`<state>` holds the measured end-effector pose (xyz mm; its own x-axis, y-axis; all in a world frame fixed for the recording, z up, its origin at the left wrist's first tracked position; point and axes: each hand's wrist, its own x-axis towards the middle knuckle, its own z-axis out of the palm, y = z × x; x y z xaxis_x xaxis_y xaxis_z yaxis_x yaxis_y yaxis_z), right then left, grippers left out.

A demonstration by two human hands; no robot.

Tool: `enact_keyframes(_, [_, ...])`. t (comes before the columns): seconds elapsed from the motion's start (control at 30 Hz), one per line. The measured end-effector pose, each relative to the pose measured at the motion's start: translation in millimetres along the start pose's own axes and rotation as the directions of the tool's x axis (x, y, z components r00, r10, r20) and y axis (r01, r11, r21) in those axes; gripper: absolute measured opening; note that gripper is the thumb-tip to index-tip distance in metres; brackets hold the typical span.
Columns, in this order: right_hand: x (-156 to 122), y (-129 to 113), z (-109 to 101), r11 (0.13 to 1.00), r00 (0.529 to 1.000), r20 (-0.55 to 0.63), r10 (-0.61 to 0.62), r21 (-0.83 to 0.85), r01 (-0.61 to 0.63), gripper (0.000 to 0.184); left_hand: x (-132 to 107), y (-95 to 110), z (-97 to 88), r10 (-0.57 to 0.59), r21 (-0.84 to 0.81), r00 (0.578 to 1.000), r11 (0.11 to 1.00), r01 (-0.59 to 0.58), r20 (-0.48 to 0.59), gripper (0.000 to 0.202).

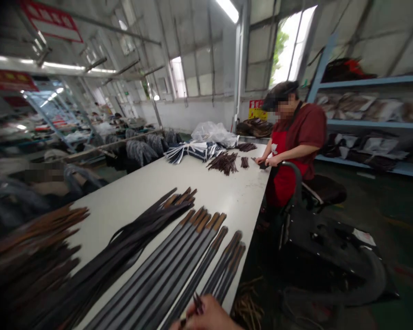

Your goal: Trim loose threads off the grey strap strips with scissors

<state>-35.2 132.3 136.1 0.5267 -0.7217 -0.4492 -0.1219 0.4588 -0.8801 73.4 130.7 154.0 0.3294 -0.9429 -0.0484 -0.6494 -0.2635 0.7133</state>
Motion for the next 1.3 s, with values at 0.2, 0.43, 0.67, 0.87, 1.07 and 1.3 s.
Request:
enact_keyframes(0.2, [7.9,-1.9,12.7,0.994,0.996,0.066,-0.06,0.094,0.054,0.027,-92.7,-29.6,-15.7,-0.075,-0.328,0.997,0.942,0.073,0.007,0.025])
enact_keyframes(0.43, [-5.0,1.2,4.2,0.968,0.994,0.108,-0.022,0.253,-0.006,0.028,-146.8,-116.9,-37.5,-0.132,0.207,0.983,0.966,0.157,-0.129,0.047])
enact_keyframes(0.67, [1.2,-12.0,-7.9,0.95,0.988,0.107,-0.108,0.303,0.071,0.022,-212.2,-203.7,-105.1,-0.282,0.515,0.902,0.746,0.421,-0.328,0.019])
enact_keyframes(0.87, [8.0,-28.8,-13.7,0.943,0.99,0.03,-0.135,0.312,0.119,0.022,-239.4,-251.0,-139.9,-0.363,0.553,0.812,0.6,0.579,-0.457,0.046])
enact_keyframes(1.07, [6.7,-32.8,-23.1,0.951,0.988,-0.023,-0.153,0.269,0.154,0.027,-218.0,-261.9,-138.0,-0.278,0.587,0.846,0.621,0.519,-0.454,0.047])
enact_keyframes(1.3, [0.2,-17.7,-11.6,0.949,0.982,-0.155,-0.112,0.277,0.152,0.031,-202.6,-200.6,-101.2,-0.172,0.35,0.919,0.887,0.301,-0.354,0.019])
